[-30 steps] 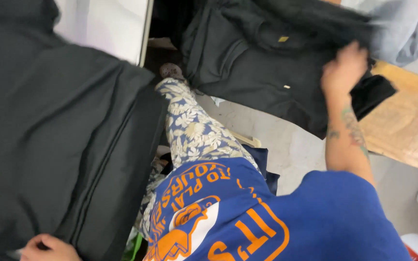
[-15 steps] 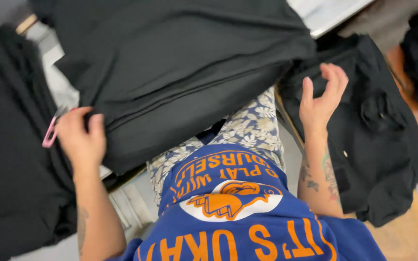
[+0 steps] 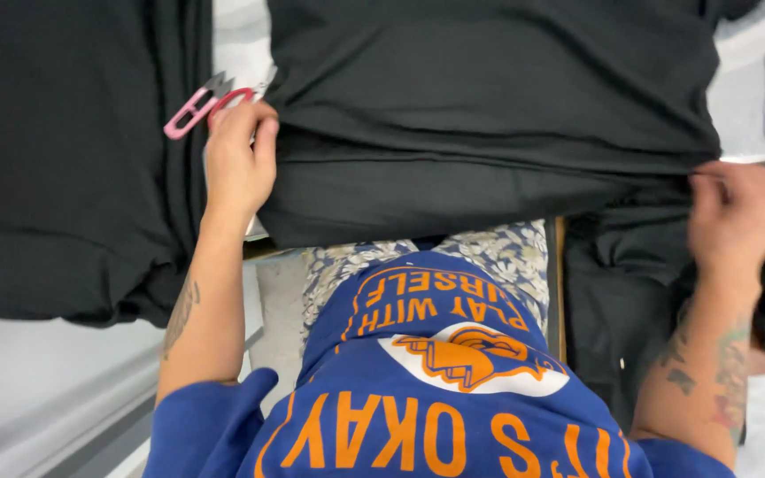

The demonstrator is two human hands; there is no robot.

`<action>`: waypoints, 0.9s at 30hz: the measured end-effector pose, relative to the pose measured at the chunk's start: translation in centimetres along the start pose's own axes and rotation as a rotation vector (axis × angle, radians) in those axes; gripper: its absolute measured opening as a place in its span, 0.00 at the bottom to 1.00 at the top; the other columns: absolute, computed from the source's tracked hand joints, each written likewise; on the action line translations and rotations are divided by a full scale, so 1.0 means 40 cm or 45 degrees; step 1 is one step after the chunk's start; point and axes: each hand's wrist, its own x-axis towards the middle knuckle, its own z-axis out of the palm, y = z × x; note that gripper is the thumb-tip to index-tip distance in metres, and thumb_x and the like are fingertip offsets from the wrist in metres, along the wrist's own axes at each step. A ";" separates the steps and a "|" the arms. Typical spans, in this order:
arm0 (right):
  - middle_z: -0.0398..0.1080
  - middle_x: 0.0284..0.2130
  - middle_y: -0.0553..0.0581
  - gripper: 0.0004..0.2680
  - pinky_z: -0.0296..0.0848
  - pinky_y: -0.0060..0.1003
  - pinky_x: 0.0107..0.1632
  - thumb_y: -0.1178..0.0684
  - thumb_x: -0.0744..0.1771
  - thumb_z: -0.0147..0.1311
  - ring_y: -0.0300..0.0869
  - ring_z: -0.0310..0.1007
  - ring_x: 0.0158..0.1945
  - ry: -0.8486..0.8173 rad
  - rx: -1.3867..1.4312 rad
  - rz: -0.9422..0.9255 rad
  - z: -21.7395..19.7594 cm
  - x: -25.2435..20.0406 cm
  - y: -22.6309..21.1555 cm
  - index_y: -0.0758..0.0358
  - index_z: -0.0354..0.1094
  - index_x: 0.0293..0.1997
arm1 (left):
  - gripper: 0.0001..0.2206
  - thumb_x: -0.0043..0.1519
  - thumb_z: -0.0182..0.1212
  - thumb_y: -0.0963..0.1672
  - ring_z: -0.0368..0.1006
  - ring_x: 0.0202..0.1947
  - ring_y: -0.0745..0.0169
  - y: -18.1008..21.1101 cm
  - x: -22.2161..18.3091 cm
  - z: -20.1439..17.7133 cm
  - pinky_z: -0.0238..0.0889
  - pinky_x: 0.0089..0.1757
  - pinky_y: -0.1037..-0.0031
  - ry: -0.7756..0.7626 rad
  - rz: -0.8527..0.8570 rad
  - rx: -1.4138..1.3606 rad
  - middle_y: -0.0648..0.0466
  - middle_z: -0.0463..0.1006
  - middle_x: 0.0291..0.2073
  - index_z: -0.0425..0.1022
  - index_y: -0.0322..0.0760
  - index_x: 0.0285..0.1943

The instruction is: Trimming loose threads from black t-shirts using scissors in a factory setting

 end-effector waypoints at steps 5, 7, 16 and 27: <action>0.70 0.55 0.78 0.15 0.63 0.52 0.57 0.52 0.80 0.39 0.62 0.69 0.58 0.063 0.557 0.527 0.065 0.082 0.058 0.79 0.64 0.65 | 0.03 0.69 0.52 0.42 0.67 0.40 0.69 0.001 0.071 -0.004 0.60 0.45 0.76 0.108 -0.452 -0.449 0.60 0.73 0.38 0.70 0.40 0.46; 0.70 0.56 0.76 0.20 0.62 0.51 0.55 0.43 0.79 0.35 0.61 0.69 0.59 -0.047 0.514 0.741 0.055 0.125 0.022 0.75 0.65 0.66 | 0.03 0.67 0.53 0.42 0.67 0.40 0.69 -0.008 0.087 0.010 0.60 0.45 0.77 0.150 -0.490 -0.486 0.60 0.73 0.38 0.72 0.41 0.45; 0.72 0.60 0.34 0.13 0.74 0.22 0.63 0.32 0.72 0.51 0.24 0.71 0.62 -0.134 1.446 1.179 0.169 0.097 0.190 0.31 0.65 0.64 | 0.14 0.53 0.53 0.37 0.71 0.45 0.71 -0.030 0.089 0.011 0.60 0.48 0.81 -0.122 -0.593 -0.581 0.63 0.77 0.39 0.77 0.41 0.45; 0.77 0.67 0.73 0.18 0.59 0.57 0.88 0.63 0.68 0.47 0.59 0.70 0.78 0.491 3.015 1.555 0.357 0.235 0.344 0.79 0.78 0.63 | 0.04 0.56 0.65 0.41 0.80 0.40 0.57 -0.068 0.185 0.093 0.74 0.48 0.62 0.793 -1.587 -2.318 0.54 0.85 0.38 0.82 0.37 0.37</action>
